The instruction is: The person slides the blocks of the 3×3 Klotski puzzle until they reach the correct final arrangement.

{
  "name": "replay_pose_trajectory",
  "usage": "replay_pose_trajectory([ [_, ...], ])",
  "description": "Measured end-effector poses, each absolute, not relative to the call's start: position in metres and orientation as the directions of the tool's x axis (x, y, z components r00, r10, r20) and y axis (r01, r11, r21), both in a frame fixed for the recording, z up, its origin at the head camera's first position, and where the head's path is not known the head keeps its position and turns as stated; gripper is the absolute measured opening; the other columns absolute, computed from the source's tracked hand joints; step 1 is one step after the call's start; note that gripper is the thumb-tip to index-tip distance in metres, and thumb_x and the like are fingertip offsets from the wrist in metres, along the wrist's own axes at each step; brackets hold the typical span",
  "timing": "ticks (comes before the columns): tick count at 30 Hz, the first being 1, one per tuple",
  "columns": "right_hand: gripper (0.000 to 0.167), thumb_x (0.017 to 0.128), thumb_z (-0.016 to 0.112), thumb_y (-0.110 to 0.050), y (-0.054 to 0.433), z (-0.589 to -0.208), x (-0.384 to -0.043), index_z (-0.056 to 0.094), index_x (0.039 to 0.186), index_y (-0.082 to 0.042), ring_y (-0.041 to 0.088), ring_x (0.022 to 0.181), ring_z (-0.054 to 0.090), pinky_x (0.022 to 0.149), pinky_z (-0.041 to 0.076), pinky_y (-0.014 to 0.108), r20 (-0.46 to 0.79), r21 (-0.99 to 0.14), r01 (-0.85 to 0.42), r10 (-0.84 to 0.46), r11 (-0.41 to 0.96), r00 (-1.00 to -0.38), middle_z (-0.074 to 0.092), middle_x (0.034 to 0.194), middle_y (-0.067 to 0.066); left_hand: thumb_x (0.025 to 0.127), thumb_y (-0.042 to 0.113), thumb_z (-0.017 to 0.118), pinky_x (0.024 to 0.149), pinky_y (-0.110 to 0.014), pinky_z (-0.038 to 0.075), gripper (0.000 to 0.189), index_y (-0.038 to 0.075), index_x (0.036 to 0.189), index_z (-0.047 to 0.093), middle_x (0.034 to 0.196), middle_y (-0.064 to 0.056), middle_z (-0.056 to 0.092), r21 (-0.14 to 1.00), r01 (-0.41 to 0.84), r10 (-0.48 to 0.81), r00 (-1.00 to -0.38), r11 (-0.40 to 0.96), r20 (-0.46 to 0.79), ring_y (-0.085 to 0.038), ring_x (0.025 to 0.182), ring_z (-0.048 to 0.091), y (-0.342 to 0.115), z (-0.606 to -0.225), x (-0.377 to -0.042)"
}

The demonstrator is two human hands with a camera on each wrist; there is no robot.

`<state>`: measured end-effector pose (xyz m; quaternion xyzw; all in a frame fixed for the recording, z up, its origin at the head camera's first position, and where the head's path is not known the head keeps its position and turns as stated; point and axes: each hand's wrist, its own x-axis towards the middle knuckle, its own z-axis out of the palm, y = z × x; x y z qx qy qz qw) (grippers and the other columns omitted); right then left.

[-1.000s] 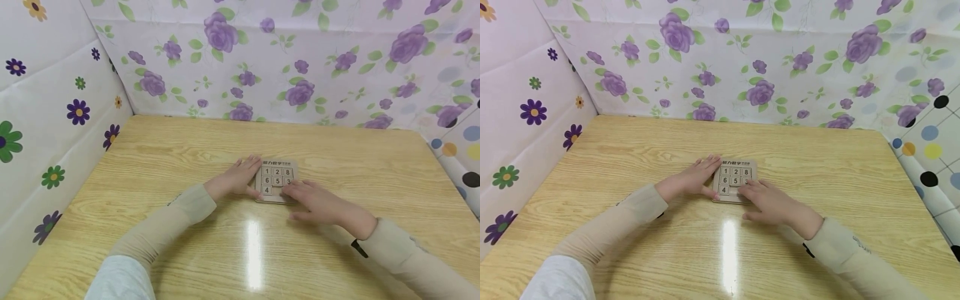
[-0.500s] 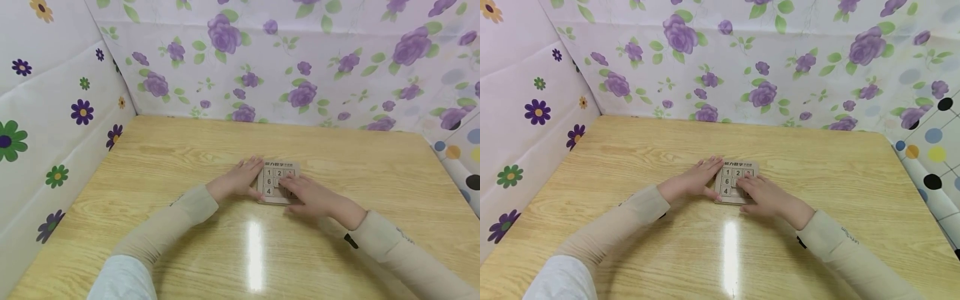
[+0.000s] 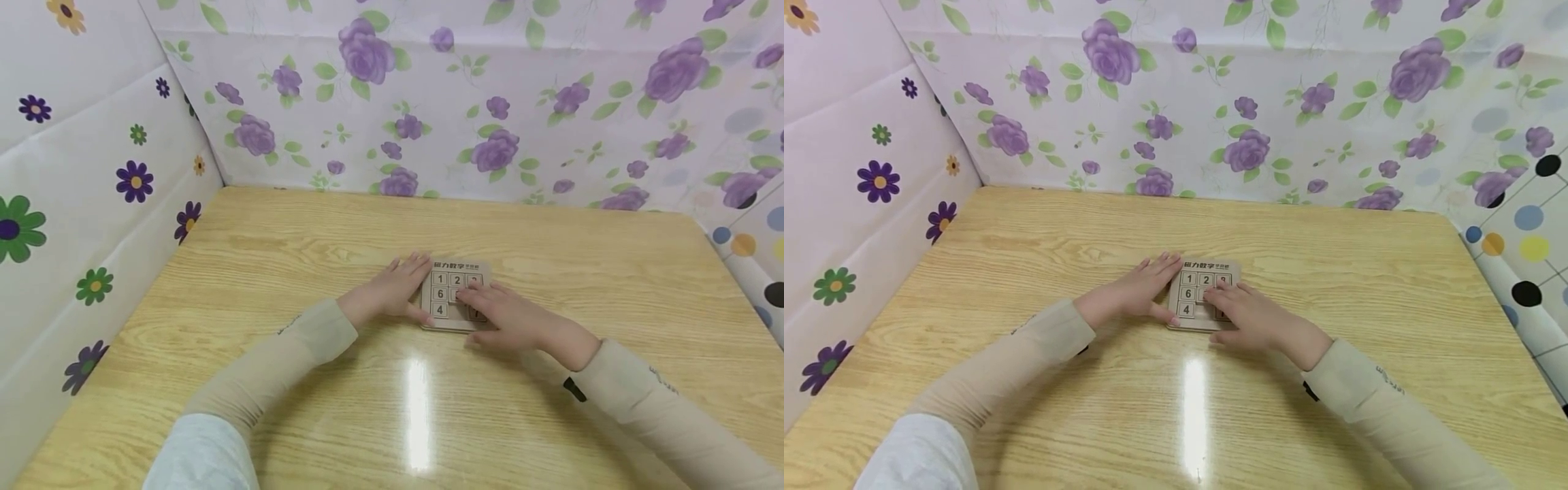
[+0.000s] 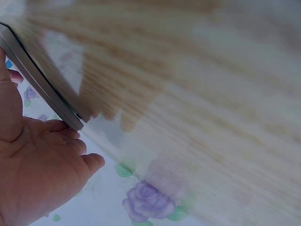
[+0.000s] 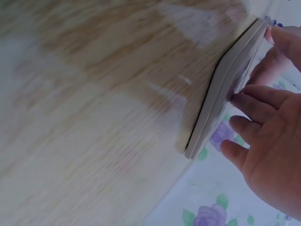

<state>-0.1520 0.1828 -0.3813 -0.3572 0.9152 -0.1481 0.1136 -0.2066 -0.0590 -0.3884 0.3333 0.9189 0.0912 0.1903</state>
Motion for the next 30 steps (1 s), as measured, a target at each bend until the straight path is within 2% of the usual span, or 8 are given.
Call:
replay_pose_trajectory([
  [5, 0.068, 0.087, 0.067, -0.027, 0.192, -0.379, -0.158, 0.04, 0.141, 0.004, 0.043, 0.137, 0.032, 0.113, 0.024, 0.059, -0.061, -0.395, -0.612, -0.684, 0.685, -0.727, 0.04, 0.146, 0.022, 0.074, 0.064, 0.066, 0.12, -0.044, -0.001, 0.117, 0.004, 0.153, 0.003, 0.16, -0.01, -0.003, 0.309, 0.562, 0.639, -0.706, 0.767, -0.304, -0.025, 0.147, -0.005, -0.058, -0.391, -0.207],
  [8, 0.067, 0.087, 0.066, -0.024, 0.196, -0.375, -0.161, 0.039, 0.141, 0.004, 0.043, 0.138, 0.029, 0.114, 0.021, 0.06, -0.048, -0.392, -0.611, -0.678, 0.688, -0.733, 0.039, 0.147, 0.021, 0.074, 0.063, 0.068, 0.12, -0.044, -0.002, 0.117, 0.005, 0.153, 0.003, 0.16, -0.009, -0.003, 0.316, 0.55, 0.632, -0.712, 0.773, -0.307, -0.025, 0.147, -0.005, -0.058, -0.39, -0.207],
  [17, 0.068, 0.088, 0.065, -0.028, 0.198, -0.375, -0.16, 0.038, 0.143, 0.001, 0.044, 0.139, 0.027, 0.114, 0.019, 0.061, -0.069, -0.368, -0.606, -0.671, 0.705, -0.738, 0.035, 0.149, 0.022, 0.074, 0.063, 0.067, 0.12, -0.043, -0.003, 0.117, 0.006, 0.153, 0.002, 0.16, -0.009, -0.005, 0.317, 0.547, 0.63, -0.707, 0.775, -0.321, -0.024, 0.147, -0.007, -0.056, -0.389, -0.209],
  [30, 0.069, 0.086, 0.067, -0.03, 0.189, -0.387, -0.156, 0.041, 0.141, 0.003, 0.041, 0.138, 0.031, 0.115, 0.02, 0.058, -0.077, -0.336, -0.647, -0.704, 0.685, -0.706, 0.042, 0.146, 0.019, 0.075, 0.063, 0.066, 0.12, -0.043, -0.001, 0.116, 0.005, 0.153, 0.004, 0.16, -0.01, -0.002, 0.303, 0.556, 0.631, -0.714, 0.774, -0.303, -0.025, 0.148, -0.004, -0.057, -0.388, -0.207],
])
